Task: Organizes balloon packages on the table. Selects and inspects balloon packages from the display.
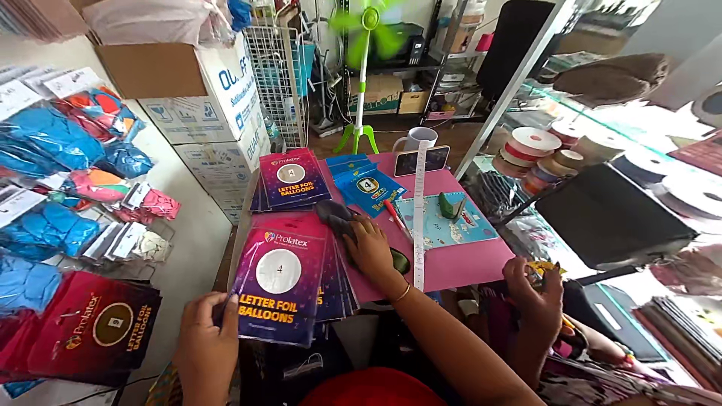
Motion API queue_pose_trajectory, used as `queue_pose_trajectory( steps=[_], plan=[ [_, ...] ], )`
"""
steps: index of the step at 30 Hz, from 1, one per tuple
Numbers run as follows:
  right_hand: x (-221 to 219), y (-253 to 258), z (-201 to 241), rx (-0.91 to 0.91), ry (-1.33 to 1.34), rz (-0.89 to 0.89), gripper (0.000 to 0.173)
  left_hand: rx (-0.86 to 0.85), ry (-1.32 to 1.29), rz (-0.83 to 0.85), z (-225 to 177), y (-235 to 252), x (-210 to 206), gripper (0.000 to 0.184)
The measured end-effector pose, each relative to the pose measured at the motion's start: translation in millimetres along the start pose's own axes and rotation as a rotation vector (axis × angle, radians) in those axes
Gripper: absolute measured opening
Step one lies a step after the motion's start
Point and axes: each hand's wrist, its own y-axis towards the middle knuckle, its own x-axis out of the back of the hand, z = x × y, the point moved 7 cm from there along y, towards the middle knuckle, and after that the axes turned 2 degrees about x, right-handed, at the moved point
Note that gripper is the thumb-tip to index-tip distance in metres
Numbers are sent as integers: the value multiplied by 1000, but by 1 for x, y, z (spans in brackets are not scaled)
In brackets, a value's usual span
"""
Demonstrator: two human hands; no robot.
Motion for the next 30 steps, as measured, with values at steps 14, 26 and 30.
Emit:
queue_pose_trajectory(
  steps=[14,26,30],
  plan=[
    [-1,-2,0,36,-6,-56,44,481,-629,154,-19,178,-97,41],
    [4,-5,-6,81,143,-150,39,196,-82,272,-44,184,-120,61],
    [32,-12,-11,125,485,-420,37,8,46,309,-43,105,-58,62]
  ],
)
